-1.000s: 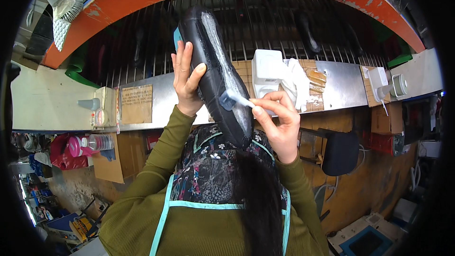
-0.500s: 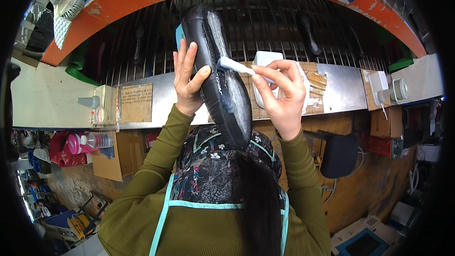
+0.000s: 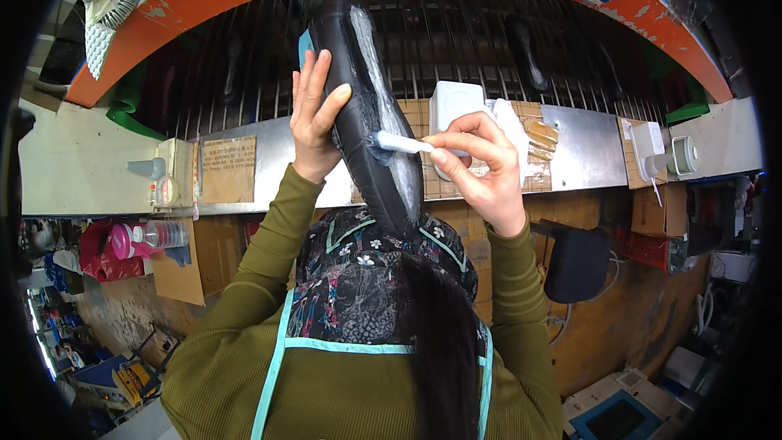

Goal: The person holds a black shoe and uses a small brush to apply a white substance along the sole and side edges. The person repeatedly rotates the shoe to access different areas and continues brushing the same regions multiple times.

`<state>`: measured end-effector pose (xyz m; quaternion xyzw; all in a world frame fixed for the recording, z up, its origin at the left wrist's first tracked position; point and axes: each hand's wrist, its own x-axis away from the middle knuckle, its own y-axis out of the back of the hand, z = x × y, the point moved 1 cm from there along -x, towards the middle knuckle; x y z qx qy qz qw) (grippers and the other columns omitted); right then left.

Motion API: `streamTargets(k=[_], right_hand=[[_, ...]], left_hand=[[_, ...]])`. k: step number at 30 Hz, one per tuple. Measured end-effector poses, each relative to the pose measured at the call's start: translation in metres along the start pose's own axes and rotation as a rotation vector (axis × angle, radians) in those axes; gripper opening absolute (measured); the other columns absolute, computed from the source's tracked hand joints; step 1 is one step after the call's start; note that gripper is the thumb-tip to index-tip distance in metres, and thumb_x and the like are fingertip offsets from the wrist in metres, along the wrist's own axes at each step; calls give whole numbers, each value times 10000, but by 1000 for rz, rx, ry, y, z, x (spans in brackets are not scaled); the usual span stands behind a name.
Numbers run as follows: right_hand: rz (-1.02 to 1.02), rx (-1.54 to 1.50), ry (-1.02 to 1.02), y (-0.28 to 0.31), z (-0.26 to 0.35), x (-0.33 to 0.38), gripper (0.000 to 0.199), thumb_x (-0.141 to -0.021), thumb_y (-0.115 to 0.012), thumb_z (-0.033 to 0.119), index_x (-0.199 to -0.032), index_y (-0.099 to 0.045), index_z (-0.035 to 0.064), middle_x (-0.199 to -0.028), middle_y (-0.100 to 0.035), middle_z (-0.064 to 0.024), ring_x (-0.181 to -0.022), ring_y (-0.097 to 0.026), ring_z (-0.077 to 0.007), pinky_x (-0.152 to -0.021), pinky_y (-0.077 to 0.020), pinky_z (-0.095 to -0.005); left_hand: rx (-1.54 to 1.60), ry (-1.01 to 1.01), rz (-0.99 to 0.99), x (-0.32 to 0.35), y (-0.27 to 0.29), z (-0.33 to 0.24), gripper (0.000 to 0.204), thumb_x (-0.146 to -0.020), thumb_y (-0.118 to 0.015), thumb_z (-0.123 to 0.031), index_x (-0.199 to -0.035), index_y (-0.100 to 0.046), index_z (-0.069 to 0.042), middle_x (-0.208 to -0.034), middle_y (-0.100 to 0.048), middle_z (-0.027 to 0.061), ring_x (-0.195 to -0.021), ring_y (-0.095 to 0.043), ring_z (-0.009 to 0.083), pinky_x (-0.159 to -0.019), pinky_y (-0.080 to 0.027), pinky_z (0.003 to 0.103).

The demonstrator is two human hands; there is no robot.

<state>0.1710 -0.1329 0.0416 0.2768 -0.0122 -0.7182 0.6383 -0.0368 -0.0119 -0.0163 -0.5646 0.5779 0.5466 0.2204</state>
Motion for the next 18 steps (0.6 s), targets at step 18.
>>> streamTargets(k=[18], right_hand=[[-128, -297, -232, -12, -4, 58, 156, -816, -695, 32, -966, -720, -4, -896, -585, -61, -818, -551, -141, -719, -438, -254]], left_hand=[[55, 226, 138, 9, -1, -7, 811, -606, -840, -101, -1327, -502, -256, -1500, -363, 68, -1367, -333, 387, -1098, -274, 571]])
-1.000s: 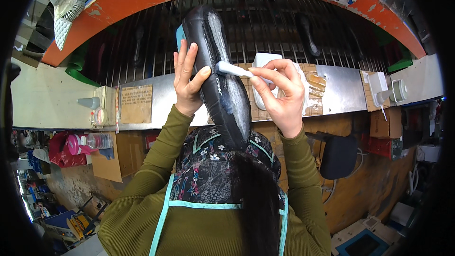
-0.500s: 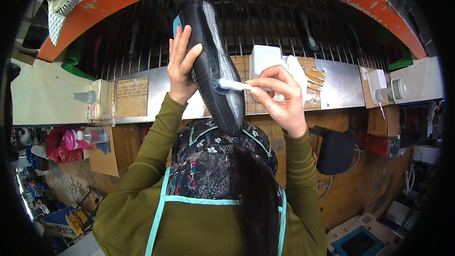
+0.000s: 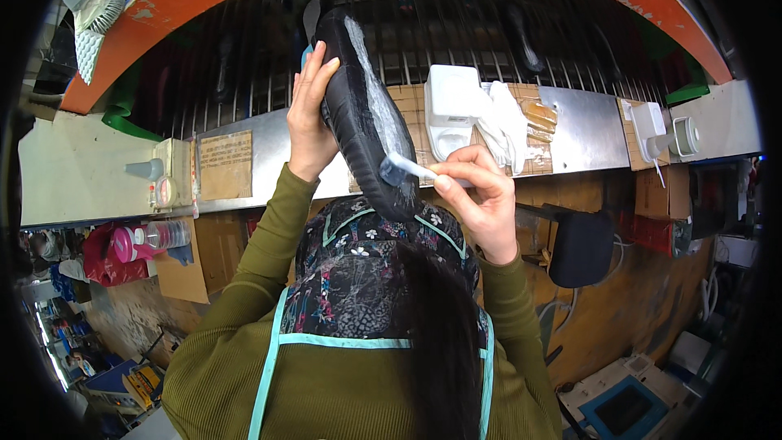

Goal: The person holds a black shoe and uses a small brush to apply a white substance along the sole and side edges. The person repeatedly rotates the shoe to access different areas and continues brushing the same regions multiple times.

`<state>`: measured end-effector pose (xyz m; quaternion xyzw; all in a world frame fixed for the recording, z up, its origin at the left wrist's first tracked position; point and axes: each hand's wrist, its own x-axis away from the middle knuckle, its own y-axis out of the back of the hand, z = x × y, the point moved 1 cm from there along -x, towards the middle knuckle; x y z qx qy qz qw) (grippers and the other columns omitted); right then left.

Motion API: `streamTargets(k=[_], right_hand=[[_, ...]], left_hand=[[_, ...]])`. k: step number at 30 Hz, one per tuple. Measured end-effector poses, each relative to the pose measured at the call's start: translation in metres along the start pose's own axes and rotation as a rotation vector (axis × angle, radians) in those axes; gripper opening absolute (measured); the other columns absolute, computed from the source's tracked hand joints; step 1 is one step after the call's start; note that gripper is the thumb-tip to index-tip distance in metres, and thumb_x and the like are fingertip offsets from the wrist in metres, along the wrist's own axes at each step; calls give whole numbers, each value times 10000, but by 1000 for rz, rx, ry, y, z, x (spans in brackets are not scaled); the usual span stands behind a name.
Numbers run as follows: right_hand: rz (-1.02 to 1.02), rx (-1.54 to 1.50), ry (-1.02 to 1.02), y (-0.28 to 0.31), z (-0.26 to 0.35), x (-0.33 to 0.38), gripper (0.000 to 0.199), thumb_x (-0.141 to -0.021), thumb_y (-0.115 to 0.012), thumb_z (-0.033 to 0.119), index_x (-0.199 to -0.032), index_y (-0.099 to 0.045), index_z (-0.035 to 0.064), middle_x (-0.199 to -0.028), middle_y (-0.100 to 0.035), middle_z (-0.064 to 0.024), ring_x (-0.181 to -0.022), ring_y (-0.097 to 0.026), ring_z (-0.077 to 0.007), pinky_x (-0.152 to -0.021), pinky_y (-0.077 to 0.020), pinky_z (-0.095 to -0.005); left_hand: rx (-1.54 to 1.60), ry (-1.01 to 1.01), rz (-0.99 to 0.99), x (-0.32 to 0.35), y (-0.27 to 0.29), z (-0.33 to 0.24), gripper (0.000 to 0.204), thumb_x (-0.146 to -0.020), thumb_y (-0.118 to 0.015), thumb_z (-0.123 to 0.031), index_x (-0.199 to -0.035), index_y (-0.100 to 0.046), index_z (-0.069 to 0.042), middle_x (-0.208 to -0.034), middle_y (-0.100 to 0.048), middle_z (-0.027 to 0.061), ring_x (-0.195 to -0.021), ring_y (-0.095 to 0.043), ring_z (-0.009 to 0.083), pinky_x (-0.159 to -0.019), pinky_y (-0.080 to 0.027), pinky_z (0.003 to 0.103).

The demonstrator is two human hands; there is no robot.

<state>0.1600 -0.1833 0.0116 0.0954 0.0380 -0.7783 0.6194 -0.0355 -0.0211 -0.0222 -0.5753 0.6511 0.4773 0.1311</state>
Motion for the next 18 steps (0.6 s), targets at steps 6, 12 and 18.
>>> streamTargets(k=[6, 12, 18], right_hand=[[-62, 229, 156, -5, 2, -16, 144, -815, -701, 40, -953, -723, 8, -873, -581, -61, -801, -555, -138, -699, -449, -249], [-117, 324, 304, -7, 8, -34, 141, -811, -705, 22, -951, -719, 9, -867, -565, -44, -759, -555, -104, -604, -449, -211], [61, 263, 265, 6, 8, -36, 136, -809, -704, 16, -943, -715, -2, -854, -569, -38, -746, -546, -94, -595, -440, -210]], left_hand=[[-21, 0, 41, 8, -4, 1, 824, -617, -827, -79, -1341, -486, -273, -1513, -342, 51, -1373, -320, 384, -1103, -260, 586], [-9, 8, 49, 5, -2, -5, 829, -612, -824, -59, -1339, -489, -277, -1514, -341, 39, -1372, -322, 384, -1103, -260, 587], [-6, 26, 61, 2, -1, -4, 834, -609, -820, -47, -1343, -488, -263, -1508, -350, 40, -1362, -336, 390, -1101, -265, 580]])
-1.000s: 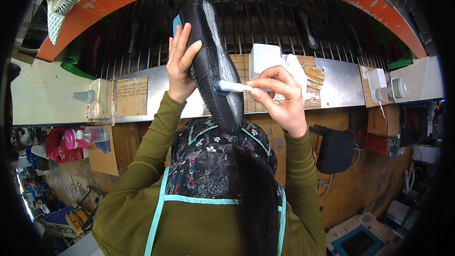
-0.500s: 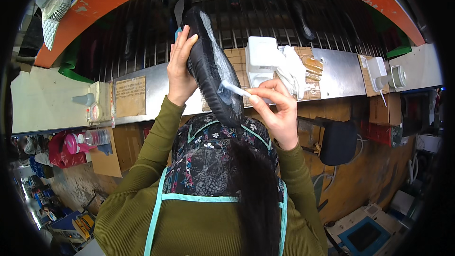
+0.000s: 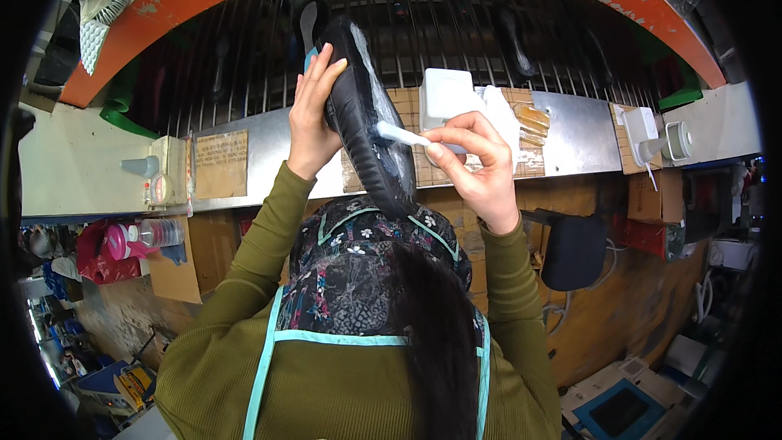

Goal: The person holds a black shoe and uses a small brush to apply a white substance along the sole and side edges. The person repeatedly rotates the shoe to access different areas and continues brushing the same regions multiple times.

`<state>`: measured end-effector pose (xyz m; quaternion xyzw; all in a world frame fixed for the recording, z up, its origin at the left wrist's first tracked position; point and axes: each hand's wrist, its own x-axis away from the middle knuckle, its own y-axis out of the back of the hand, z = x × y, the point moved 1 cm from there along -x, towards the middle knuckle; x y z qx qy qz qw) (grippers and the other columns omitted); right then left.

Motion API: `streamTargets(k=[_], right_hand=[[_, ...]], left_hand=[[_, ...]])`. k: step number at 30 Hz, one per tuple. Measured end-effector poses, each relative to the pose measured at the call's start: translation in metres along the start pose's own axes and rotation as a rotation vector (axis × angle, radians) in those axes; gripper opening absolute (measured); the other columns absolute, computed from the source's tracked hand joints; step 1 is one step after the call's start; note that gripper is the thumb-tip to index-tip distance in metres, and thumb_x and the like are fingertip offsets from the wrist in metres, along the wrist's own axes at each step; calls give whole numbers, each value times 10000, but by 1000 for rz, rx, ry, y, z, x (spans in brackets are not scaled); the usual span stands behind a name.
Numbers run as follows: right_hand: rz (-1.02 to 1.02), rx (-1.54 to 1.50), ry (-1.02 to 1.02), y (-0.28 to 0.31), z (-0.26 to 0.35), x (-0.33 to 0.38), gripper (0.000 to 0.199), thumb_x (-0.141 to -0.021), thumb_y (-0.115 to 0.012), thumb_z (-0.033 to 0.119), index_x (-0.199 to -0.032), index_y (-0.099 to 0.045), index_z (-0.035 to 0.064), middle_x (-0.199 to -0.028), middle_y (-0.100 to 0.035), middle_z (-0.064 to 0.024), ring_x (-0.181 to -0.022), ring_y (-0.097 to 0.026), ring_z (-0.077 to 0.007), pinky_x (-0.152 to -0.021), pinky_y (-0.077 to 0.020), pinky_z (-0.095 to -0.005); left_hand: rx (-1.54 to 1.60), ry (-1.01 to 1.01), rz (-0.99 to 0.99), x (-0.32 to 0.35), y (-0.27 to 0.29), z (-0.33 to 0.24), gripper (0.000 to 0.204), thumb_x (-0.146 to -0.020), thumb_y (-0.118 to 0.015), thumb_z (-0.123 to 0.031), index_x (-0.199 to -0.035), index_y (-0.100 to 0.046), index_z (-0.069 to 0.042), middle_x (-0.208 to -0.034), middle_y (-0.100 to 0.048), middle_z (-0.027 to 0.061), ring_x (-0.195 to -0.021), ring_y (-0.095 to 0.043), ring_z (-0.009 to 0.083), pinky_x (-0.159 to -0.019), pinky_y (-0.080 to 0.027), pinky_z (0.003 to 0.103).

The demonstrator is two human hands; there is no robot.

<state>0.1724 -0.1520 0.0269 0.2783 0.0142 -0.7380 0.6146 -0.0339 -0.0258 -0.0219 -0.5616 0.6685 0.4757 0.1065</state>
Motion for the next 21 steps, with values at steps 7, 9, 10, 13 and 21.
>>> streamTargets(k=[7, 9, 10, 13, 21], right_hand=[[69, -75, -17, 6, -2, 7, 142, -808, -702, 17, -949, -714, 2, -845, -575, -37, -741, -534, -99, -606, -427, -217], [76, -80, -24, 7, -2, 9, 144, -807, -702, 16, -949, -713, 1, -844, -578, -38, -744, -533, -102, -609, -426, -219], [76, -72, -19, 8, -2, 9, 145, -806, -702, 17, -950, -713, 2, -843, -579, -39, -741, -532, -101, -608, -425, -218], [76, -62, -15, 9, -2, 10, 147, -806, -704, 18, -952, -714, 2, -841, -581, -40, -733, -530, -98, -606, -424, -219], [50, -65, 14, 10, 4, 3, 147, -801, -711, 22, -945, -717, -1, -856, -579, -48, -735, -538, -104, -619, -432, -222]], left_hand=[[29, 43, 9, -2, 2, 3, 845, -601, -841, -110, -1352, -480, -253, -1500, -361, 51, -1350, -349, 402, -1095, -278, 575], [33, 61, 20, -3, 1, 5, 860, -593, -851, -129, -1357, -474, -249, -1501, -358, 55, -1349, -351, 401, -1094, -279, 579], [34, 72, 31, -3, 1, 5, 872, -590, -854, -134, -1363, -464, -249, -1501, -357, 58, -1347, -353, 402, -1094, -278, 580], [42, 104, 63, -1, 1, 7, 906, -586, -860, -146, -1380, -436, -250, -1500, -355, 66, -1343, -361, 401, -1095, -275, 586], [154, 139, 87, -2, -4, 3, 858, -650, -830, -46, -1392, -404, -115, -1439, -410, 178, -1291, -465, 282, -1045, -425, 363]])
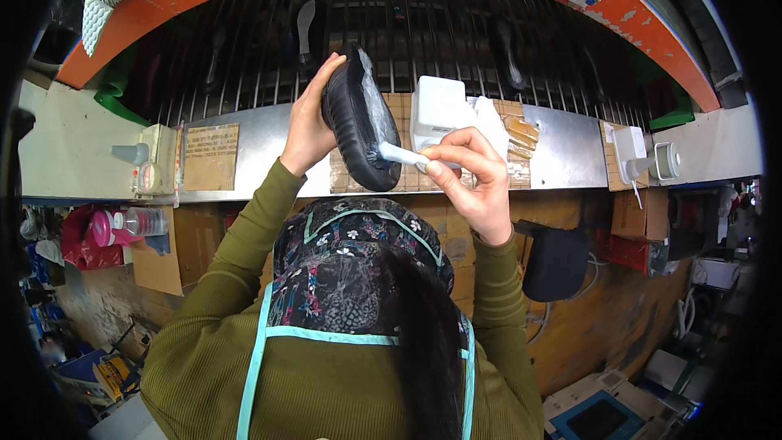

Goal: The person holds a black shoe and uses a small brush to apply a white substance along the sole and side edges. The person repeatedly rotates the shoe to access different areas and continues brushing the same regions multiple times.

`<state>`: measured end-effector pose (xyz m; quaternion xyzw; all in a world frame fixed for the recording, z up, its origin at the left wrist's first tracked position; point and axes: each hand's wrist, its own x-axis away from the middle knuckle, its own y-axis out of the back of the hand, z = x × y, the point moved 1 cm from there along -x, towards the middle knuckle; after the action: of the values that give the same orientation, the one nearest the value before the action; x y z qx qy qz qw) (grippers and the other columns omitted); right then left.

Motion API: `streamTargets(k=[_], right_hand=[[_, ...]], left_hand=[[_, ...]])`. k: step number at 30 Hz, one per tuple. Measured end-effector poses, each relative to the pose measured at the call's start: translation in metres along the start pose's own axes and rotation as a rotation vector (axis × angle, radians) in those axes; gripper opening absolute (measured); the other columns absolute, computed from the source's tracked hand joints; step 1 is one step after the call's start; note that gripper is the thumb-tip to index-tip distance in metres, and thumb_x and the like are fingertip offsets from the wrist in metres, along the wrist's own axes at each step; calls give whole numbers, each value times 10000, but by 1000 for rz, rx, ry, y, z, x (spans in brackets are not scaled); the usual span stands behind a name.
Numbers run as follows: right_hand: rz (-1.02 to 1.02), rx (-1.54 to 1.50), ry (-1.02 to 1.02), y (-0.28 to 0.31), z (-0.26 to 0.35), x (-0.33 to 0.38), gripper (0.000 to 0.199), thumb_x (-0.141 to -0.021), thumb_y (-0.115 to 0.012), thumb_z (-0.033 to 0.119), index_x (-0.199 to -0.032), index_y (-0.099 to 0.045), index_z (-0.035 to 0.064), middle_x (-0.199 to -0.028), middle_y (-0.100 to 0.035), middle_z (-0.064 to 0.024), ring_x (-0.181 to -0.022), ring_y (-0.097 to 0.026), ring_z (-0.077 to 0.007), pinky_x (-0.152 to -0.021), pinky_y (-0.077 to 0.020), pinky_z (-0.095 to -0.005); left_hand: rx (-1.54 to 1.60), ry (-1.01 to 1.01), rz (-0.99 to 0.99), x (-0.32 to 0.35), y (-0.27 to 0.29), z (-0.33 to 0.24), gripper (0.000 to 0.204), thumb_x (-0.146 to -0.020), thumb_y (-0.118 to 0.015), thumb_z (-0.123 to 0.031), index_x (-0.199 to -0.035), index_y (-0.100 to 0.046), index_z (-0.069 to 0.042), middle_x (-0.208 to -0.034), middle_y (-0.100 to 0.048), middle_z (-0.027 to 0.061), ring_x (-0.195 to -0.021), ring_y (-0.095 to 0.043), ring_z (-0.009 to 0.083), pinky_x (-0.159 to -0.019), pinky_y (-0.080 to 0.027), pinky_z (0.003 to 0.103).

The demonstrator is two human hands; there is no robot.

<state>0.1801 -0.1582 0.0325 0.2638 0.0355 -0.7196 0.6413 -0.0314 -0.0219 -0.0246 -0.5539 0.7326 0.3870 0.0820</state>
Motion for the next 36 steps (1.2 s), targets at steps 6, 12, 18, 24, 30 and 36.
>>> streamTargets(k=[6, 12, 18, 24, 30, 36], right_hand=[[39, -20, -16, 1, 0, -12, 152, -816, -666, 14, -961, -693, -24, -898, -569, -76, -836, -529, -149, -730, -416, -260], [37, 48, 167, 0, -3, -35, 144, -794, -716, 34, -934, -722, 4, -833, -574, -44, -745, -542, -120, -606, -425, -231], [109, -7, 79, -2, 1, -54, 158, -799, -705, 70, -927, -703, -22, -891, -572, -74, -836, -534, -154, -730, -419, -268], [145, -21, 121, -2, -2, -75, 164, -799, -714, 89, -924, -705, -17, -887, -573, -75, -808, -537, -149, -702, -423, -264], [163, 8, 253, -1, -10, -93, 144, -796, -731, 69, -936, -732, 38, -873, -590, -39, -699, -543, -84, -575, -443, -211], [186, -13, 263, 0, -16, -103, 146, -785, -736, 64, -929, -735, 40, -865, -589, -37, -693, -528, -91, -572, -430, -225]], left_hand=[[226, 154, 96, 6, -7, 2, 878, -669, -822, -35, -1414, -365, -118, -1345, -512, 136, -1201, -538, 221, -1000, -447, 328], [354, 265, 182, 8, -12, -5, 1036, -552, -836, 61, -1430, -317, -122, -1266, -551, 73, -1180, -534, 192, -1031, -426, 316], [561, 420, 393, 14, -18, -3, 1082, -530, -883, 18, -1431, -291, -78, -1296, -526, 84, -1198, -514, 190, -1045, -404, 312], [873, 667, 604, 13, -19, -22, 977, -526, -898, 9, -1359, -388, -14, -1269, -551, 103, -1190, -519, 204, -1039, -396, 326], [1062, 824, 701, 11, -18, -40, 946, -571, -868, 29, -1362, -348, 17, -1231, -561, 138, -1146, -549, 226, -1009, -436, 337], [1210, 912, 842, 13, -20, -40, 865, -610, -821, 73, -1346, -370, 14, -1188, -585, 133, -1115, -568, 206, -926, -503, 326]])
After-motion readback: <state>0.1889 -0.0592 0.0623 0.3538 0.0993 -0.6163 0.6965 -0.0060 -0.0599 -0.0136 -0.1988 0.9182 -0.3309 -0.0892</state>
